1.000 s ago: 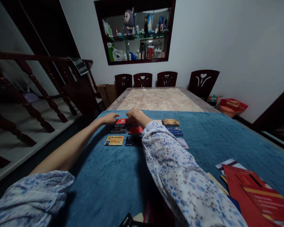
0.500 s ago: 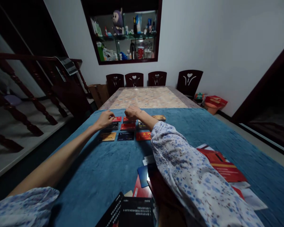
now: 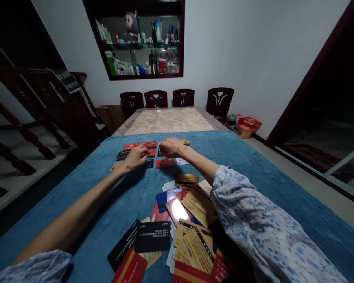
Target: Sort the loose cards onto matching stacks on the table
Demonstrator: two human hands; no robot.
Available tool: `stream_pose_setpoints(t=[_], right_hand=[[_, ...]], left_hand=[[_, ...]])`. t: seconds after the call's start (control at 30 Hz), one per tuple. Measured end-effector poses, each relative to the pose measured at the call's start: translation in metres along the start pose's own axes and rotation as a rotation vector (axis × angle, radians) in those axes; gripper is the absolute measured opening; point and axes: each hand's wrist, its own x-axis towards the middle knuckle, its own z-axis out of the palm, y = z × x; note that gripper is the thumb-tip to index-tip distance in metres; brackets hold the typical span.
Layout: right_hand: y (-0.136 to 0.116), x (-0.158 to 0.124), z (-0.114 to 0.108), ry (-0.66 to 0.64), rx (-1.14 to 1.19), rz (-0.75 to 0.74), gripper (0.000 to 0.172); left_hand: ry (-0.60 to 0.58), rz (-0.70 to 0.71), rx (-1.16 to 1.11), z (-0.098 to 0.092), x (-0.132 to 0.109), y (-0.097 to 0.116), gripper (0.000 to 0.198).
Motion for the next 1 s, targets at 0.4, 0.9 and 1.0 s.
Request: stream_pose_setpoints(t=[0.4, 0.9, 1.0], right_hand=[[0.028, -0.090, 0.012, 0.026, 0.072, 0.003, 0.019], [0.032, -0.135, 0.031, -0.022, 0.161, -0.023, 0.021], [0.032, -0.134, 0.033, -0.031, 0.164, -0.036, 0.018]], left_hand=[[-0.071, 0.084, -0.144, 0.018, -0.010, 0.059, 0.026], [-0.405, 0.475, -0.171, 0.036, -0.021, 0.114, 0.029], [-0.414, 0.465, -0.148, 0.038, -0.023, 0.112, 0.033]])
